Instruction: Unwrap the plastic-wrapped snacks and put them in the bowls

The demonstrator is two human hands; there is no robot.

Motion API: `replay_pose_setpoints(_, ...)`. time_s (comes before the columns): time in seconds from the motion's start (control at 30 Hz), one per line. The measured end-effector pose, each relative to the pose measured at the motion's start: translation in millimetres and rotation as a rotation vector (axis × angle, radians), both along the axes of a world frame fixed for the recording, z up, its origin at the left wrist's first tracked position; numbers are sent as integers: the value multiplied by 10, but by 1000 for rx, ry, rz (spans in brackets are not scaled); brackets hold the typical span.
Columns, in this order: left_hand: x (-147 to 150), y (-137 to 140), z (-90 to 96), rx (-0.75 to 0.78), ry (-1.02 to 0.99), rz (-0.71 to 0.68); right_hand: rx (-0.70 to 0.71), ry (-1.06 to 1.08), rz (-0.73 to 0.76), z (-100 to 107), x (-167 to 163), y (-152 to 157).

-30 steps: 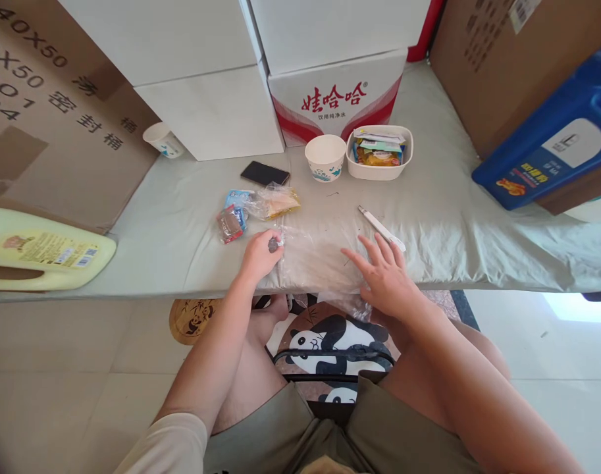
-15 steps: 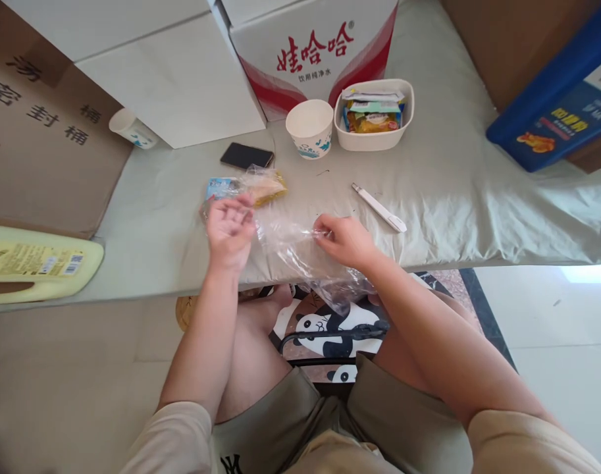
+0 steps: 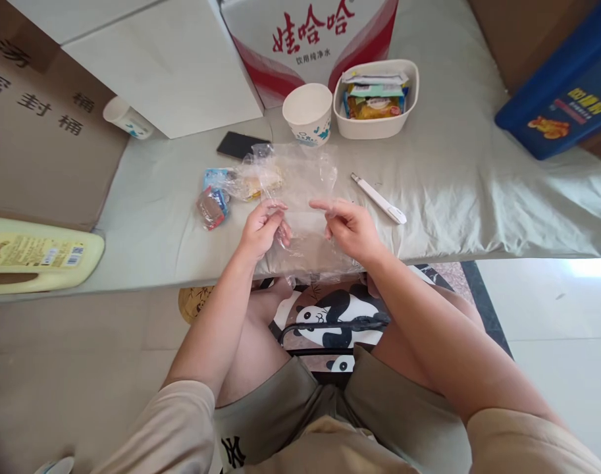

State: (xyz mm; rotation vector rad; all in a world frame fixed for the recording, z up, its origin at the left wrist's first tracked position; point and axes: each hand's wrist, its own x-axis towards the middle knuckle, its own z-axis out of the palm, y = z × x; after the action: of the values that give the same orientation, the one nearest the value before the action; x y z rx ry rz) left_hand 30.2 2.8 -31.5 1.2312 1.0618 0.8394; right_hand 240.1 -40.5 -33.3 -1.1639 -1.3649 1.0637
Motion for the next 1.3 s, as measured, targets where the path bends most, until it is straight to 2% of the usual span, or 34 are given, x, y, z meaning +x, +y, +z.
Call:
replay_pose_setpoints(0.13, -23, 15, 75, -116, -198, 39, 108, 92, -43, -29, 28, 20)
replay_pose_setpoints(0.27, -10, 90, 52, -170, -224, 37, 126, -27, -39, -117, 65, 67)
replay_pose_setpoints(0.37, -11, 144, -36, -28, -81, 84, 133, -199, -46, -155, 105, 71)
replay_pose_setpoints(0.47, -36, 164, -127, 140, 61, 124, 168, -334, -191, -131, 140, 40)
replay_pose_setpoints(0.53, -60, 145, -155, 180, 94, 133, 193, -366, -262, -109, 154, 26)
replay_pose_setpoints(0.6, -87, 97, -148, 168, 83, 118, 193, -383, -241, -104, 156, 31)
replay_pose_setpoints(0.7, -141, 1, -88, 130, 19, 96, 126, -355, -100, -115, 129, 67)
replay_pose_setpoints(0.83, -218, -66, 2, 113, -86, 108, -85, -65, 116, -79, 9, 86)
replay_pose_setpoints(0.9, -226, -57, 30, 75, -140, 98, -176, 65, 174, -43, -77, 76)
replay_pose_setpoints(1.0, -184, -32, 33, -31, -189, 27, -255, 161, 98, 6, -182, 63)
replay_pose_setpoints(1.1, -125, -32, -18, -152, -116, -4, -350, 172, 23, 47, -202, 58)
replay_pose_setpoints(1.2, -100, -50, -81, -176, 0, 34, -431, 116, 60, 75, -159, 38)
replay_pose_setpoints(1.3, -105, -51, -95, -182, -9, 60, -416, 209, 55, 73, -136, 7)
